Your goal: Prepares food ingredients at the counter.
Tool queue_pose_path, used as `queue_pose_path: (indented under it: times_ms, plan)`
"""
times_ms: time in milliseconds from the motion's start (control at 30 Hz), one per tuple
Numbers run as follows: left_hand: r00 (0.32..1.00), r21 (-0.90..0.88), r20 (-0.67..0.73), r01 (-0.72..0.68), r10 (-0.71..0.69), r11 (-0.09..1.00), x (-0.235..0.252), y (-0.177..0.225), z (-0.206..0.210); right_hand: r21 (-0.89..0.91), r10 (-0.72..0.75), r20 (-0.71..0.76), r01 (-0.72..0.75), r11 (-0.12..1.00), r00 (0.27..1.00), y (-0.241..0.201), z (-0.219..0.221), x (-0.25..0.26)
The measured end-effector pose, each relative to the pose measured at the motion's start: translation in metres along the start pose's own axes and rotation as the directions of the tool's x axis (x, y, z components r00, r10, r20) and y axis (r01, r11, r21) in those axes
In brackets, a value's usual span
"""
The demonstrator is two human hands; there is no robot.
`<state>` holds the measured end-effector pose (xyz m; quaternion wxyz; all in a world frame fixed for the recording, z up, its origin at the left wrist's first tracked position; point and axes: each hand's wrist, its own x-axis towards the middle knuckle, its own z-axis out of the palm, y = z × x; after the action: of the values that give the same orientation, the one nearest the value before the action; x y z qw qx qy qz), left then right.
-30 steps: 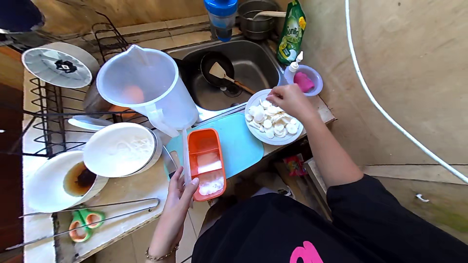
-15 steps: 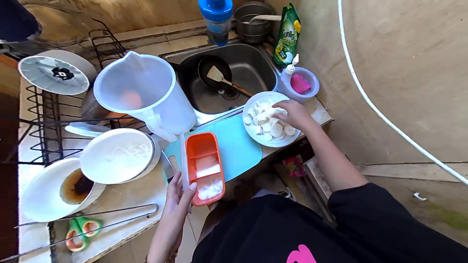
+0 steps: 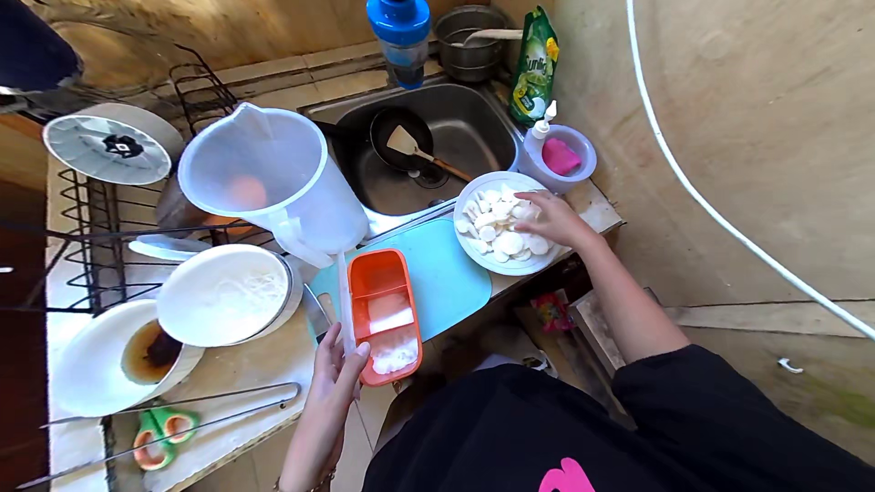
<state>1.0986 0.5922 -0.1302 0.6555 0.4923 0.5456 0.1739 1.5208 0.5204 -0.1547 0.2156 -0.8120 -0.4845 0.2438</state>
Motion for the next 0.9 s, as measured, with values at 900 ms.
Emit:
queue_pose_path:
  times_ms: [900]
  plan:
    - [1.0,0.006,-0.012,0.001,0.0,1.0,0.0,-0.001,0.001,-0.31,-0.457,0.019,0.439,0.843,0.889,-0.023,0.037,0.023]
